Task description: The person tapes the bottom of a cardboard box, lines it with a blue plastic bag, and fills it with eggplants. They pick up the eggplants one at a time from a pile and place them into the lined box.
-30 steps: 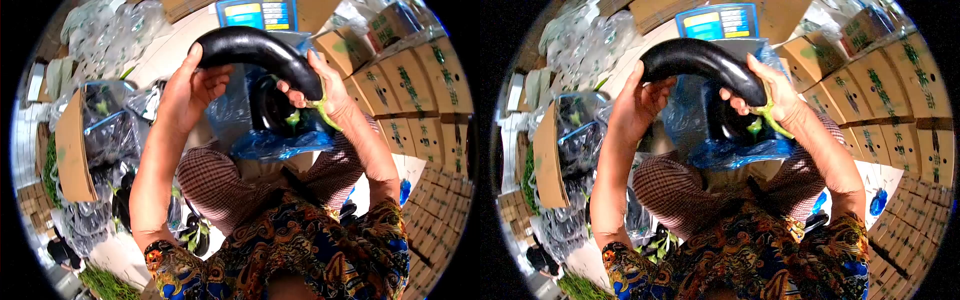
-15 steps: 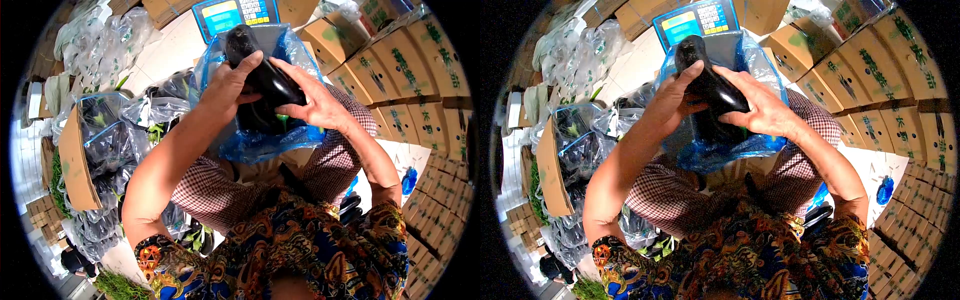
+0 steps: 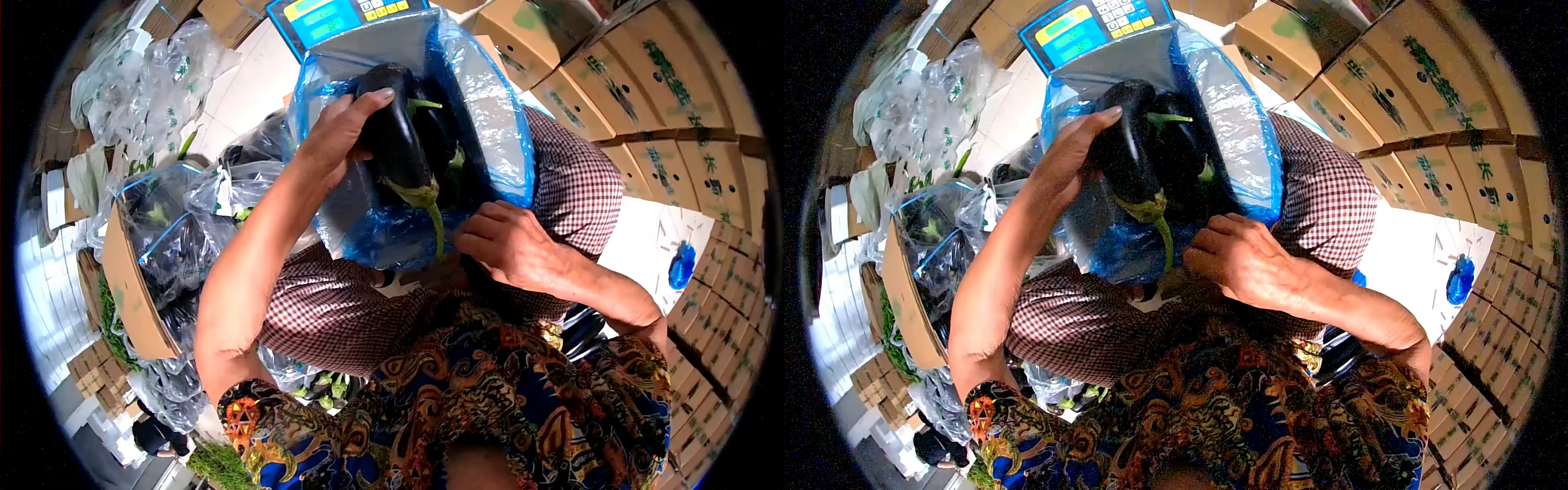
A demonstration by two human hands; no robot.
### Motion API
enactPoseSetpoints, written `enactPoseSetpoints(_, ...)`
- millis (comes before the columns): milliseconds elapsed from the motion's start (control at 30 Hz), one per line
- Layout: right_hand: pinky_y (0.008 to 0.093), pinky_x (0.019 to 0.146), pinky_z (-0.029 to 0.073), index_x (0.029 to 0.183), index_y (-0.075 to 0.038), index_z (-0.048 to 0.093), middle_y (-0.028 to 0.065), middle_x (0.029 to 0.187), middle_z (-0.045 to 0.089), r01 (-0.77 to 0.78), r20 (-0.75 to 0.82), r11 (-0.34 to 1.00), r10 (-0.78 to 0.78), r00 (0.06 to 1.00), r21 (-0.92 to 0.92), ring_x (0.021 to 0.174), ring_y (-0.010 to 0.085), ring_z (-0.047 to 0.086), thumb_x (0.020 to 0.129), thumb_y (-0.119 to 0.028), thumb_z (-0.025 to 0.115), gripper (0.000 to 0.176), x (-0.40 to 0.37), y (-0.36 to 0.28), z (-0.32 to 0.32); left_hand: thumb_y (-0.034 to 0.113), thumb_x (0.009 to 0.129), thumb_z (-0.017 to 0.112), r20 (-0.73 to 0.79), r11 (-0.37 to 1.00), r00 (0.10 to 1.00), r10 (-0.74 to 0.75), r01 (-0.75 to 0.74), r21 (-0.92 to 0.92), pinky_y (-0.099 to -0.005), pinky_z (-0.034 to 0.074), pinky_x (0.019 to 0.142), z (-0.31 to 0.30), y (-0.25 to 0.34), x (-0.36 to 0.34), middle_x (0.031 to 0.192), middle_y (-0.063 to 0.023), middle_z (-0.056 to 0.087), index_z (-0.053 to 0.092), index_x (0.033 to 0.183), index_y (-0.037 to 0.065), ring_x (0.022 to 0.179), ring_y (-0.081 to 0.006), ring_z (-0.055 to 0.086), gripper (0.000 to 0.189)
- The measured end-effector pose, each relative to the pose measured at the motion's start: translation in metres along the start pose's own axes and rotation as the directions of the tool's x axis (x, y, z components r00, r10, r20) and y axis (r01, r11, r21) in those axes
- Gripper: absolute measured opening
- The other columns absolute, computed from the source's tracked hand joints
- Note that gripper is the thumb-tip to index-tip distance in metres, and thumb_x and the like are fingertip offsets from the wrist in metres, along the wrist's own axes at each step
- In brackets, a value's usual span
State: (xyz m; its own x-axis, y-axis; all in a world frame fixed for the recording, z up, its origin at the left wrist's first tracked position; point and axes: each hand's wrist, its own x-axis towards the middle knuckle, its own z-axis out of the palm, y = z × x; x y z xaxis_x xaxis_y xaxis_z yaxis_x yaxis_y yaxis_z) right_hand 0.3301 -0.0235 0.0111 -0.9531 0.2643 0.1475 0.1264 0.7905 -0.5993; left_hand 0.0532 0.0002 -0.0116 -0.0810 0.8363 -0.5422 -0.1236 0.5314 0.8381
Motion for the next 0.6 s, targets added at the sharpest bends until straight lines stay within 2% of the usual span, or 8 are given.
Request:
enactPoseSetpoints(67, 0.0375, 0.063, 0.046, 0.095, 0.0, 0.06, 0.0093, 0.084, 0.056, 0.049, -0.103, 0.998, -0.046, 0.994, 0.029, 0.075, 0.0261, 0.053, 0.06, -0.01, 0.062, 0.037, -0.002, 0.002, 0.004, 0.047, 0.084, 0.06, -0.011, 0.996, 1.0, -0.001, 0.002, 0.086, -0.0225, 0.04, 0.055, 0.005, 0.002, 0.009, 0.082, 0.0002, 0.061, 0.061, 0.098, 0.008, 0.066, -0.0091, 0.056, 0.041)
enactPoseSetpoints(167, 0.0365, 0.062, 0.046, 0.098, 0.001, 0.06, 0.0085, 0.083, 0.055, 0.05, -0.183, 0.999, -0.046, 0.982, 0.015, 0.074, 0.0248, 0.052, 0.061, -0.01, 0.062, 0.038, -0.008, 0.001, 0.011, 0.051, 0.081, 0.061, -0.033, 0.992, 0.999, 0.002, 0.002, 0.123, -0.0246, 0.041, 0.057, 0.013, 0.008, 0.022, 0.081, 0.0013, 0.06, 0.061, 0.096, 0.009, 0.071, -0.0084, 0.056, 0.044)
enactPoseSetpoints(200, 0.0363, 0.062, 0.045, 0.098, 0.001, 0.06, 0.0087, 0.083, 0.055, 0.06, -0.213, 0.998, -0.054, 0.976, 0.02, 0.074, 0.0245, 0.052, 0.061, -0.011, 0.062, 0.039, -0.008, 0.001, 0.013, 0.053, 0.079, 0.062, -0.03, 0.989, 0.999, 0.013, -0.008, 0.15, -0.0263, 0.04, 0.058, 0.013, 0.008, 0.029, 0.082, 0.0008, 0.06, 0.06, 0.098, 0.009, 0.074, -0.0098, 0.056, 0.048)
enactPoseSetpoints(300, 0.0357, 0.063, 0.045, 0.1, 0.001, 0.059, 0.0092, 0.083, 0.054, 0.09, -0.268, 0.996, -0.082, 0.96, 0.019, 0.073, 0.0238, 0.051, 0.062, -0.013, 0.062, 0.041, -0.008, 0.004, 0.02, 0.053, 0.078, 0.063, -0.076, 0.952, 0.995, 0.071, -0.045, 0.304, -0.0258, 0.041, 0.056, 0.016, 0.009, 0.033, 0.085, -0.0016, 0.061, 0.058, 0.104, 0.007, 0.072, -0.0127, 0.057, 0.053)
enactPoseSetpoints(400, 0.0351, 0.063, 0.044, 0.101, 0.001, 0.059, 0.0092, 0.085, 0.054, 0.092, -0.268, 0.996, -0.085, 0.96, 0.013, 0.074, 0.0236, 0.05, 0.062, -0.014, 0.063, 0.042, -0.013, 0.008, 0.023, 0.051, 0.078, 0.064, -0.041, 0.92, 0.999, 0.03, -0.012, 0.392, -0.0261, 0.044, 0.057, 0.016, 0.013, 0.022, 0.091, -0.0053, 0.062, 0.054, 0.114, 0.004, 0.073, -0.0154, 0.059, 0.06)
enactPoseSetpoints(500, 0.0349, 0.063, 0.043, 0.102, 0.0, 0.057, 0.0083, 0.087, 0.052, 0.105, -0.256, 0.994, -0.093, 0.962, 0.035, 0.075, 0.0235, 0.049, 0.063, -0.016, 0.063, 0.043, -0.013, 0.01, 0.024, 0.048, 0.074, 0.069, -0.137, 0.925, 0.989, 0.054, 0.002, 0.381, -0.035, 0.053, 0.062, 0.007, 0.009, 0.019, 0.094, -0.0138, 0.063, 0.052, 0.116, -0.001, 0.083, -0.0231, 0.064, 0.067)
enactPoseSetpoints(533, 0.0349, 0.064, 0.042, 0.103, 0.0, 0.056, 0.0078, 0.087, 0.051, 0.109, -0.249, 0.994, -0.098, 0.964, 0.031, 0.075, 0.0234, 0.048, 0.063, -0.016, 0.063, 0.043, -0.012, 0.011, 0.023, 0.047, 0.075, 0.069, -0.185, 0.888, 0.979, 0.082, 0.012, 0.459, -0.0348, 0.054, 0.059, 0.005, 0.006, 0.021, 0.093, -0.016, 0.064, 0.048, 0.121, -0.003, 0.079, -0.0238, 0.065, 0.071)
enactPoseSetpoints(600, 0.035, 0.064, 0.042, 0.103, -0.002, 0.056, 0.0068, 0.086, 0.05, 0.104, -0.23, 0.994, -0.099, 0.968, 0.013, 0.076, 0.023, 0.048, 0.064, -0.017, 0.063, 0.042, -0.011, 0.011, 0.024, 0.048, 0.075, 0.069, -0.185, 0.794, 0.979, 0.086, 0.045, 0.606, -0.0382, 0.054, 0.067, 0.001, -0.002, 0.024, 0.098, -0.0204, 0.064, 0.045, 0.124, -0.005, 0.083, -0.0284, 0.066, 0.076)
